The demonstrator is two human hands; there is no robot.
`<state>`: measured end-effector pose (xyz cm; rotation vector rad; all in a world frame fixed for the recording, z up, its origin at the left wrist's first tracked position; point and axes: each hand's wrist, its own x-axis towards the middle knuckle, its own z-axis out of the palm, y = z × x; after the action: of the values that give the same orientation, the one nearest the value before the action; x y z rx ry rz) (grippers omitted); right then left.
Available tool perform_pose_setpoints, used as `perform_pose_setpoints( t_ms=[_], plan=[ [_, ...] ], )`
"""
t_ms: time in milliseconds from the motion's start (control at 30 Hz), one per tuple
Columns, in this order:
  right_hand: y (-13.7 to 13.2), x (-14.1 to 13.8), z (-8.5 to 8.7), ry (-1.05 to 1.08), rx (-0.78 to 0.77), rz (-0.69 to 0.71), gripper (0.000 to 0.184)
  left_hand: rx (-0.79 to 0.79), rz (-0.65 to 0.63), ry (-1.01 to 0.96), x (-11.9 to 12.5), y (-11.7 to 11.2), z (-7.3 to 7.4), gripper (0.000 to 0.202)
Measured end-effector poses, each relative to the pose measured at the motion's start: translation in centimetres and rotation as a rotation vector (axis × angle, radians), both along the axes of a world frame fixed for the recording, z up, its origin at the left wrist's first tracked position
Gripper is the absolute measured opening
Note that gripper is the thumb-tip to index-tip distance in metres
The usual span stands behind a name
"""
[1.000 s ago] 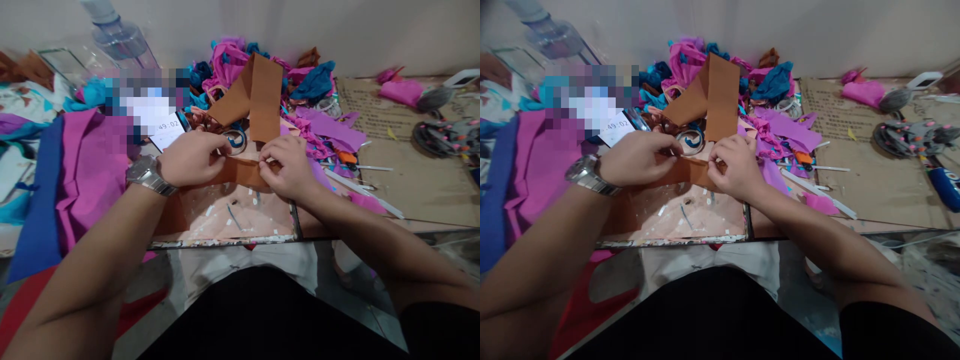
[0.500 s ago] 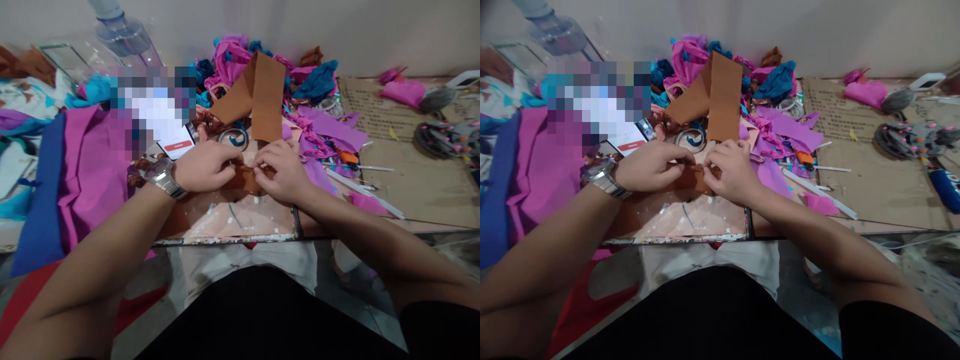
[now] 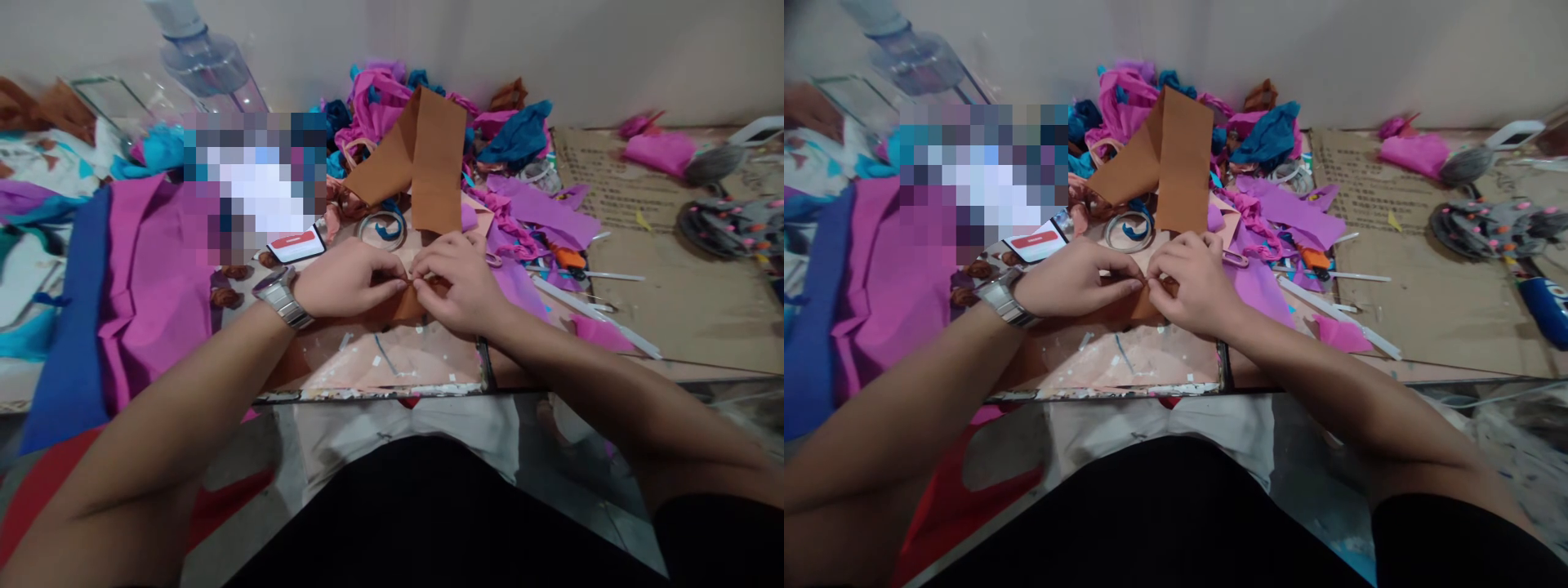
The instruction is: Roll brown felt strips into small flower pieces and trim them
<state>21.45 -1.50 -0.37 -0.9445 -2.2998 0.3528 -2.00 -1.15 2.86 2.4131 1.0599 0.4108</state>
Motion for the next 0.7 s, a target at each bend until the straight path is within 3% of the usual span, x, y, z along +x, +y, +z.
perform_pose_setpoints(
  t_ms=[500, 700],
  plan=[
    [-0.15, 0.04, 0.45, 0.000, -0.043, 0.049, 0.011, -0.120, -0.037, -0.031, -0.19, 0.27, 0.42, 0.034],
    [-0.07, 0.11, 0.25, 0.016, -0.045, 0.063, 0.010, -0.130, -0.053, -0.050, -0.31, 0.28, 0.59, 0.027]
  ],
)
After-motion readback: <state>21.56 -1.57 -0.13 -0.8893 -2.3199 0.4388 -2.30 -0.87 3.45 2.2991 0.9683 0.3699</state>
